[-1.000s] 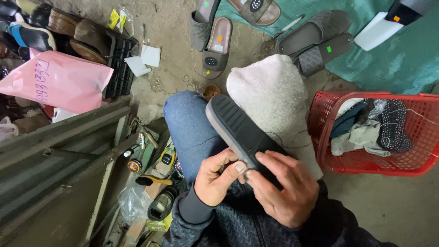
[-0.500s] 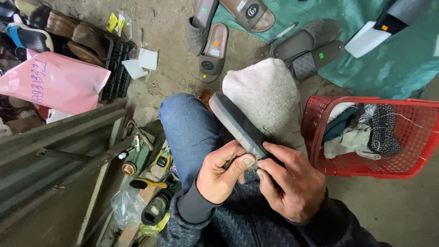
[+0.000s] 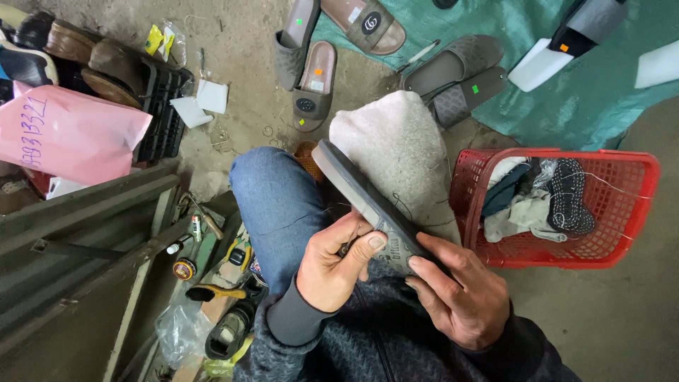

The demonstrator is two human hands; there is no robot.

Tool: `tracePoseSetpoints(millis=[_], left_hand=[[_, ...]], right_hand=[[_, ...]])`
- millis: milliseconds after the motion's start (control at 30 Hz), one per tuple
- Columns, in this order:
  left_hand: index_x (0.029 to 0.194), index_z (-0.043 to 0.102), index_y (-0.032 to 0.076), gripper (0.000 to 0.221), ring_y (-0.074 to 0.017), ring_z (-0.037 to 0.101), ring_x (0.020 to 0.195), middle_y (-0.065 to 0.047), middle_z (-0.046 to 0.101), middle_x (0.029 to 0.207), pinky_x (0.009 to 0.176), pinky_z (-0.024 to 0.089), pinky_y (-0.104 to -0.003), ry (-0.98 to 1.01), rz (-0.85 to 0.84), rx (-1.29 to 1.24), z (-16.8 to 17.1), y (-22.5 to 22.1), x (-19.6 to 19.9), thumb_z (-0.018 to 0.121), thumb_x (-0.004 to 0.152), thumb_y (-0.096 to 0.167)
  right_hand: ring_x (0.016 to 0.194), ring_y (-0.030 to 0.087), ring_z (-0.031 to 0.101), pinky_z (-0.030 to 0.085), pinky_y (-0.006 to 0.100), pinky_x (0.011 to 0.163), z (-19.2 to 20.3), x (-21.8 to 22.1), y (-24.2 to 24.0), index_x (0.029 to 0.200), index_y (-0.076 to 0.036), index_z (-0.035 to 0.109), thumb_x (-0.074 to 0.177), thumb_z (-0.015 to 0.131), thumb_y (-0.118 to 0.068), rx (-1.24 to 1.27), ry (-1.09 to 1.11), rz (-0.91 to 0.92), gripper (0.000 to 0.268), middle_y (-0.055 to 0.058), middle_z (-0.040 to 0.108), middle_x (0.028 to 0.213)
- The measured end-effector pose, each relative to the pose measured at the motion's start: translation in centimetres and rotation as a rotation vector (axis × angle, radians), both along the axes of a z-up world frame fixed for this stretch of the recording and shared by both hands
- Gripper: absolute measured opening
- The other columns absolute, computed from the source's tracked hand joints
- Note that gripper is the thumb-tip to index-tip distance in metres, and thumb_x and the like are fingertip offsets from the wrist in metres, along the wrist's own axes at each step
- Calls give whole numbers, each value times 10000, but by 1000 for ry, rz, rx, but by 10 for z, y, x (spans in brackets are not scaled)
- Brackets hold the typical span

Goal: A person is repairing a sandal by using a small metal tool to adjust or secure the strap to the sole.

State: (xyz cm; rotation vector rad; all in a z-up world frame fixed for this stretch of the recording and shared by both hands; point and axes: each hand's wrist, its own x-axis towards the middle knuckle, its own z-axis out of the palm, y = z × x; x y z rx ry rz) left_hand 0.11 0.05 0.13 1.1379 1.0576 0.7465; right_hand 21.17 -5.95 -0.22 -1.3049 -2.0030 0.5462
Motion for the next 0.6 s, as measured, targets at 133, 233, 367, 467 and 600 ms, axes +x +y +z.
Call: tracePoseSetpoints(millis=[133, 233, 367, 467, 600], left_hand=[[873, 618, 65, 233, -116, 553, 482, -9, 535, 781, 523, 475, -264, 10, 17, -4, -2, -1, 3, 593, 1043, 221], [909, 637, 55, 220, -114, 553, 469, -9, 525, 757, 507, 453, -251, 34, 22, 1, -3, -1, 3, 592, 1042, 225], [916, 656, 56, 210, -111, 528, 454, -10, 552, 756, 465, 444, -252, 28, 54, -16, -5, -1, 7, 626, 1022, 234], [919, 652, 61, 226, -108, 505, 450, -3, 540, 712, 454, 431, -263, 44, 82, -17, -4, -1, 10, 631, 1016, 264], [1021, 667, 55, 264, -101, 541, 460, -13, 508, 573, 524, 485, -270, 156, 77, 4, 4, -1, 9, 534, 1047, 281]], right_hand=[[1126, 395, 740, 646, 446, 929, -2, 4, -3, 1308, -79, 579, 987, 691, -197, -16, 11, 9, 360, 251, 651, 1308], [1100, 374, 744, 625, 412, 906, -2, 5, -1, 1296, -84, 580, 986, 596, -63, -25, 0, 25, 312, 244, 657, 1311], [1030, 367, 755, 620, 373, 799, -5, 2, 1, 1266, -29, 531, 931, 576, 62, 9, 8, -14, 349, 275, 678, 1281], [1138, 358, 737, 603, 381, 922, -8, -4, -3, 1347, 35, 424, 970, 596, -48, -87, 111, -101, 423, 288, 676, 1306], [927, 245, 781, 603, 348, 821, -26, 6, -6, 1345, -25, 613, 1002, 586, -198, -246, 64, -226, 385, 136, 743, 1242]])
